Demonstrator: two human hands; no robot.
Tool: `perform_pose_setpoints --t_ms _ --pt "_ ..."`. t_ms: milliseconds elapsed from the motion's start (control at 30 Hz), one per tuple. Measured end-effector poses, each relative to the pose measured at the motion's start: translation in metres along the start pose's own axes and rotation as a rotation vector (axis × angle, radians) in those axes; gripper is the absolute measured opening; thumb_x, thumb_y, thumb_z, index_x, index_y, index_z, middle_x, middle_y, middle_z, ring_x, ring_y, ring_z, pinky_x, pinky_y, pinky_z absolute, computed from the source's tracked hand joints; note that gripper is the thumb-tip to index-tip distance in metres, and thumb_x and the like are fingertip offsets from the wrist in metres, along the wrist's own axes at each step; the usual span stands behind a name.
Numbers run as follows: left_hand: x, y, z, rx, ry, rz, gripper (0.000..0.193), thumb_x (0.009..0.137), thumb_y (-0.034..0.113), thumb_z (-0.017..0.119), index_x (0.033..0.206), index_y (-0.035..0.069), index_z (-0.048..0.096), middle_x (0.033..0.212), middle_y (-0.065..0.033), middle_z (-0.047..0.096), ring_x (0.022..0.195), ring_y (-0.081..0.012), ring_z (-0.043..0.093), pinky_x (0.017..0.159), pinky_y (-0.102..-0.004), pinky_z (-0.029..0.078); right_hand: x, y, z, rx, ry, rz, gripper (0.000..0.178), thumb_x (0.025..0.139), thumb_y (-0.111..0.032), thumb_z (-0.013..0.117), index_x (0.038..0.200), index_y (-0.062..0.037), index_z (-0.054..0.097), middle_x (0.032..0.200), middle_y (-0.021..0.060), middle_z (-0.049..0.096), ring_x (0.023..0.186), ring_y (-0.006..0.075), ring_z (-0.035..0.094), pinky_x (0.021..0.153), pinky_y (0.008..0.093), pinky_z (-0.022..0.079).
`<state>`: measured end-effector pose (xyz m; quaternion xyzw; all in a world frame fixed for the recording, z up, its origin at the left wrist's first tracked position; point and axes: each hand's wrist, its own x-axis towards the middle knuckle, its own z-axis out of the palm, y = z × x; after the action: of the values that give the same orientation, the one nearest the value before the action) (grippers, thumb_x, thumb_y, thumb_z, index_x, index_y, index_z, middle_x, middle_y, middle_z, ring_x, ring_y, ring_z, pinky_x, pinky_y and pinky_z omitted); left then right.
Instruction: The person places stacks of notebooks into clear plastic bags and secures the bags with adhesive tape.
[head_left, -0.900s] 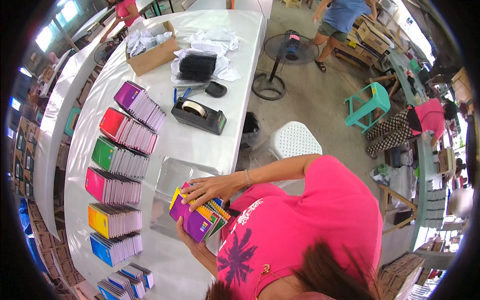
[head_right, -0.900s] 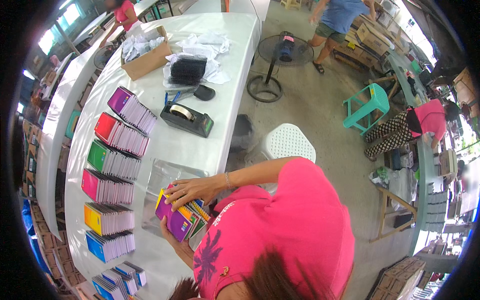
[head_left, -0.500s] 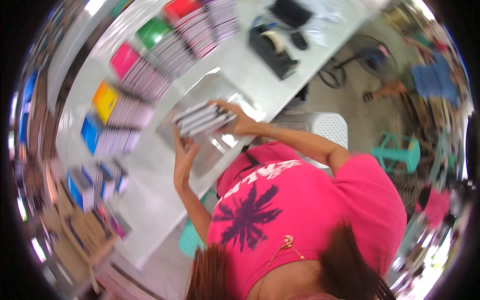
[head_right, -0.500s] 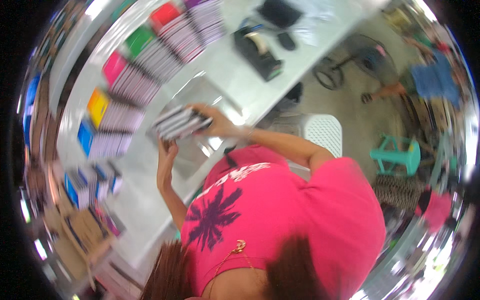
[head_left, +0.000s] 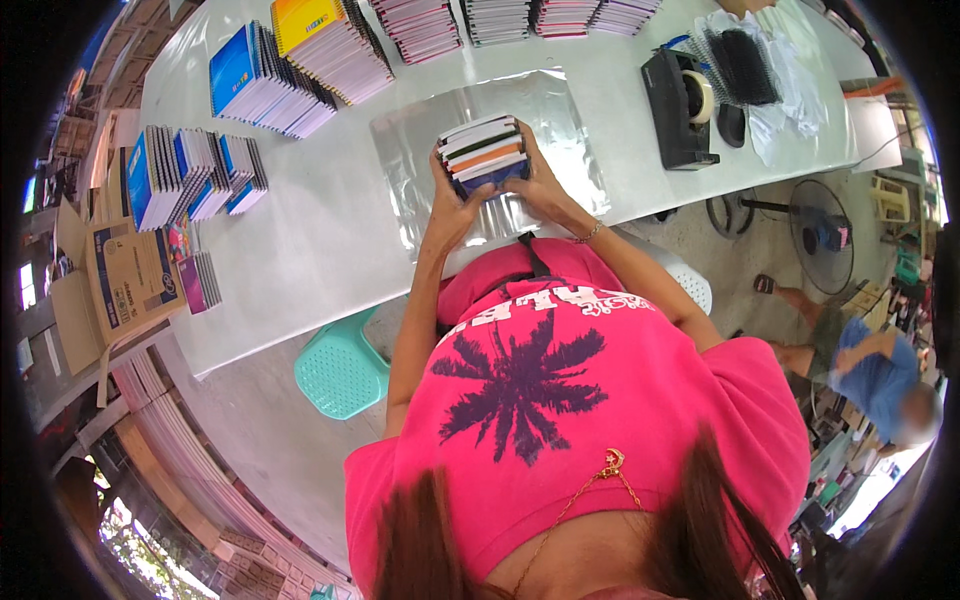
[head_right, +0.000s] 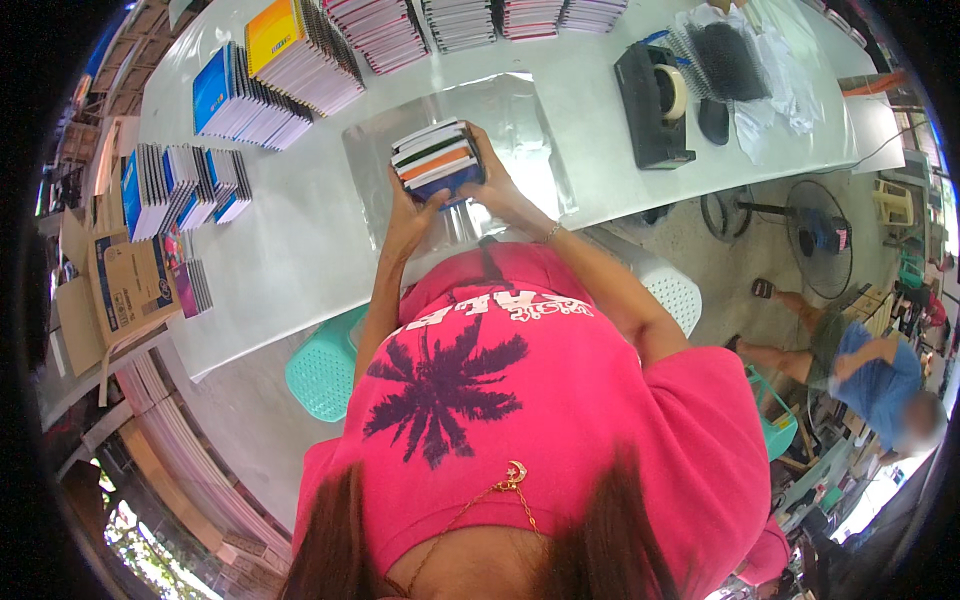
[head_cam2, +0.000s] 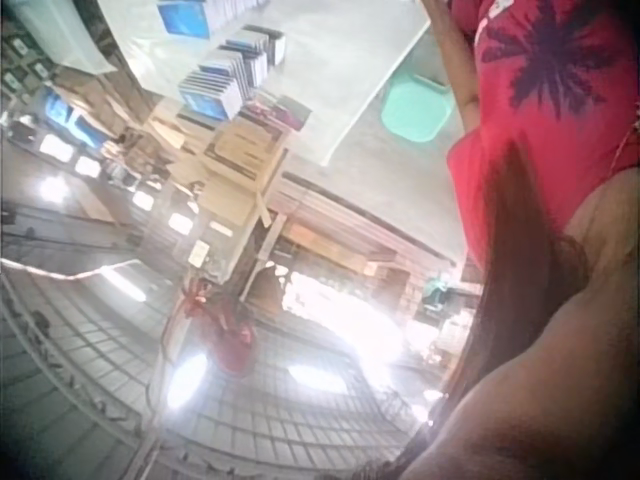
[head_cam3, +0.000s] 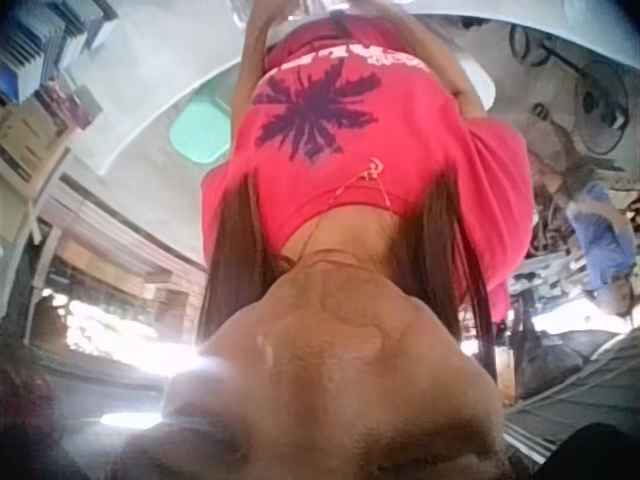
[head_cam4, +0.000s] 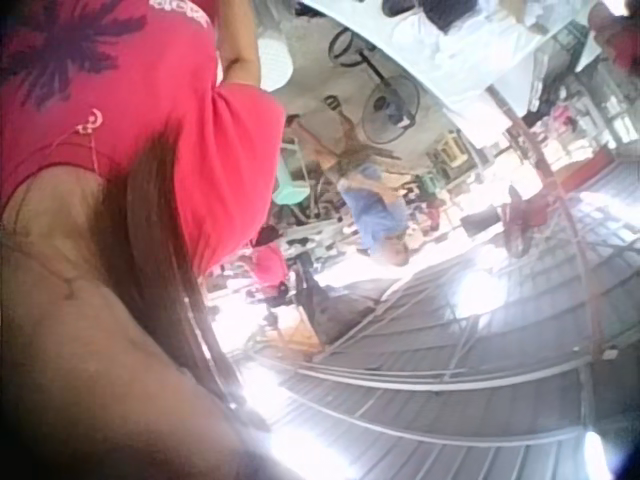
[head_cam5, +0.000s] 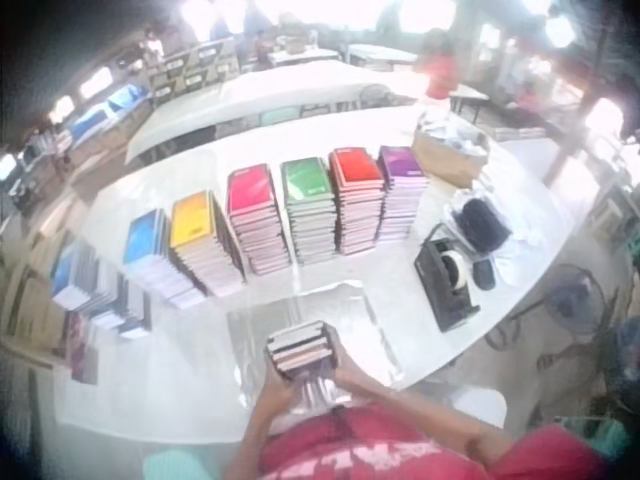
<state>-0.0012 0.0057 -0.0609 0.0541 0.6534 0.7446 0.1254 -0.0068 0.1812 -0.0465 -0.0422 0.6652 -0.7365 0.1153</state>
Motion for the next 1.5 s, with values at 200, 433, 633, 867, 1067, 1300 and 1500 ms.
perform_pose_setpoints --t_ms 200,433,633,867,1067,1300,1500 --pt "-0.007 0.027 -0.003 0.179 -0.013 0.124 0.111 0.072 -0.005 0.075 0.153 0.017 0.002 0.142 -0.0143 0.030 0.130 -0.0282 0.038 0.108 -0.0378 0.037 0.001 0.001 -0.006 -0.133 -0.053 -0.153 0.091 0.067 -0.002 0.068 0.147 -0.0116 0.028 0.137 0.0101 0.043 0.127 0.0228 0.043 0.108 0.0343 0.032" --pt "-0.011 0.023 -0.004 0.146 0.010 0.061 0.109 0.072 -0.012 0.067 0.153 0.022 0.002 0.146 -0.0130 0.029 0.135 -0.0286 0.035 0.112 -0.0415 0.033 -0.001 0.004 0.000 -0.061 -0.061 -0.059 0.084 0.072 -0.003 0.070 0.145 -0.0103 0.029 0.138 0.0119 0.041 0.130 0.0247 0.040 0.110 0.0359 0.031" --pt "-0.013 0.020 -0.005 0.039 -0.012 0.032 0.110 0.073 -0.017 0.066 0.153 0.021 0.001 0.156 -0.0101 0.013 0.139 -0.0273 0.027 0.111 -0.0405 0.034 -0.005 0.011 0.001 -0.111 -0.032 -0.101 0.092 0.070 0.001 0.062 0.150 -0.0098 0.020 0.149 0.0106 0.029 0.136 0.0237 0.030 0.110 0.0342 0.029" --pt "-0.008 0.016 -0.003 0.013 -0.050 0.032 0.103 0.077 -0.017 0.059 0.153 0.019 0.000 0.153 -0.0114 0.017 0.138 -0.0263 0.029 0.113 -0.0397 0.030 0.001 0.008 0.000 0.171 -0.074 0.116 0.086 0.073 0.006 0.057 0.149 -0.0127 0.021 0.141 0.0112 0.035 0.132 0.0238 0.034 0.108 0.0340 0.032" --pt "-0.011 0.021 -0.004 0.086 -0.034 0.056 0.100 0.079 -0.016 0.055 0.154 0.018 -0.002 0.152 -0.0161 0.016 0.138 -0.0255 0.026 0.113 -0.0379 0.026 -0.011 -0.003 -0.010 0.009 -0.113 0.104 0.085 0.075 0.000 0.051 0.151 -0.0129 0.016 0.143 0.0121 0.032 0.127 0.0232 0.037 0.103 0.0312 0.035" --pt "-0.012 0.011 -0.008 0.157 -0.040 0.042 0.095 0.082 -0.015 0.053 0.153 0.015 -0.003 0.150 -0.0190 0.018 0.138 -0.0295 0.027 0.114 -0.0388 0.022 -0.008 -0.001 -0.015 -0.221 -0.197 0.061 0.086 0.082 0.001 0.057 0.151 -0.0029 0.007 0.152 0.0199 0.021 0.141 0.0281 0.022 0.113 0.0359 0.024" --pt "-0.015 0.018 -0.004 0.196 -0.068 0.058 0.089 0.084 -0.014 0.052 0.153 0.013 0.001 0.145 -0.0197 0.023 0.135 -0.0293 0.031 0.111 -0.0386 0.029 -0.008 0.001 -0.020 -0.325 -0.214 -0.042 0.079 0.082 0.006 0.059 0.147 0.0011 0.014 0.146 0.0226 0.029 0.138 0.0292 0.030 0.112 0.0360 0.027"
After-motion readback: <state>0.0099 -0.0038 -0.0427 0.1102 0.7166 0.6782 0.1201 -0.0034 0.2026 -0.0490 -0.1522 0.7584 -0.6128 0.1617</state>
